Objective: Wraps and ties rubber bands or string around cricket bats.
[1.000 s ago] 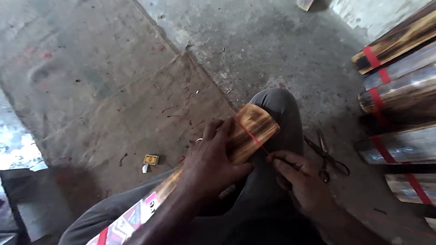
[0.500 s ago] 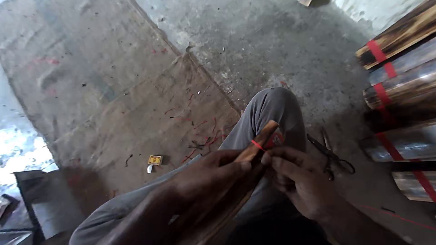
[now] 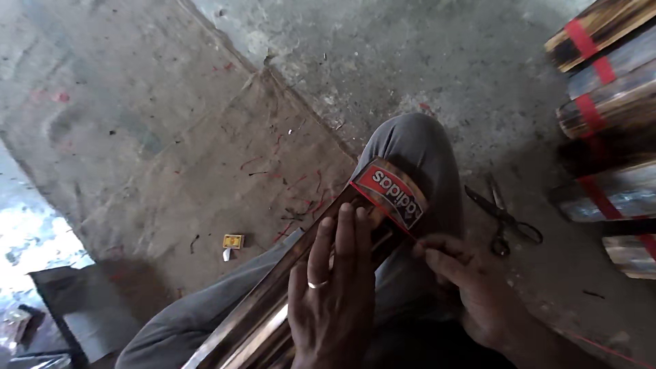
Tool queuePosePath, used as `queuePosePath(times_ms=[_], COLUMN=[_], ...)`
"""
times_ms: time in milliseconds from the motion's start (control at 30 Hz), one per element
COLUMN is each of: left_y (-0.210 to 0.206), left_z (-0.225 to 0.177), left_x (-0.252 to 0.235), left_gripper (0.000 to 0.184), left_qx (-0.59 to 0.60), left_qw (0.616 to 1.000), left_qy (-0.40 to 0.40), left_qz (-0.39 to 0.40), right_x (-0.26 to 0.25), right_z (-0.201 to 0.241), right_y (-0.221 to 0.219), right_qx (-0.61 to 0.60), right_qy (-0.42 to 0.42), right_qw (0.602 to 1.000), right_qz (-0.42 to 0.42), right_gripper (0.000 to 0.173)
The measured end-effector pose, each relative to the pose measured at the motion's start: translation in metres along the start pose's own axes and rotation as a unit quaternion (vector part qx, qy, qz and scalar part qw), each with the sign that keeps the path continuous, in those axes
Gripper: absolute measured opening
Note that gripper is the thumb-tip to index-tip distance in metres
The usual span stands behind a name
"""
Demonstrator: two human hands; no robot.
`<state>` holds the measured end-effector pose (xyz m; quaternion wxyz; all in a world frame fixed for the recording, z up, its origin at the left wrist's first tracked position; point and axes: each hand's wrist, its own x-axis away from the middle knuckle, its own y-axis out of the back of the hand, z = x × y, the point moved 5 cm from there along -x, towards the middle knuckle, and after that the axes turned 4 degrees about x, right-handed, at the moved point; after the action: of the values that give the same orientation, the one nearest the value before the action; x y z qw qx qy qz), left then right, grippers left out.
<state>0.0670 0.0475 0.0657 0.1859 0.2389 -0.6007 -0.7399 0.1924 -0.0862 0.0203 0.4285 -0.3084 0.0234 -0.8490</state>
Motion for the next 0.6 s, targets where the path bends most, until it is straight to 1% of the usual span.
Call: queuePosePath(times_ms=[167, 267, 300, 367, 467, 533, 600], left_y=[0.002, 0.003, 0.004, 0.005, 0.008, 0.012, 0.019], left_z=[0.001, 0.002, 0.001, 0.001, 0.003, 0.007, 0.018], left_x=[0.0, -0.001, -0.002, -0.005, -0.009, -0.013, -0.02], left_gripper=[0.081, 0.082, 0.08, 0.075, 0.062, 0.061, 0.066], left_qx=[0.012, 0.024, 0.027, 0.03, 0.052, 0.078, 0.123], left_qw=[1.0, 1.0, 0.999, 0.999, 0.998, 0.996, 0.991], left_qy=[-0.009, -0.016, -0.021, -0.026, -0.027, -0.027, -0.029], left_qz=[0.001, 0.013, 0.016, 0.027, 0.025, 0.028, 0.053], right_x=[0.006, 0.002, 0.001, 0.0, -0.003, -0.004, -0.006], right_z=[-0.025, -0.03, -0.03, -0.029, -0.029, -0.028, -0.021], right_y=[0.008, 0.008, 0.008, 0.007, 0.006, 0.004, -0.001], right_qx=[-0.054, -0.074, -0.078, -0.085, -0.096, -0.09, -0.077], right_qy=[-0.036, -0.066, -0.068, -0.069, -0.068, -0.066, -0.043], right_qw=[0.998, 0.995, 0.995, 0.994, 0.993, 0.993, 0.995], right_qz=[0.016, 0.012, 0.013, 0.011, 0.011, 0.024, 0.048], right_gripper=[0.02, 0.02, 0.02, 0.02, 0.02, 0.019, 0.017])
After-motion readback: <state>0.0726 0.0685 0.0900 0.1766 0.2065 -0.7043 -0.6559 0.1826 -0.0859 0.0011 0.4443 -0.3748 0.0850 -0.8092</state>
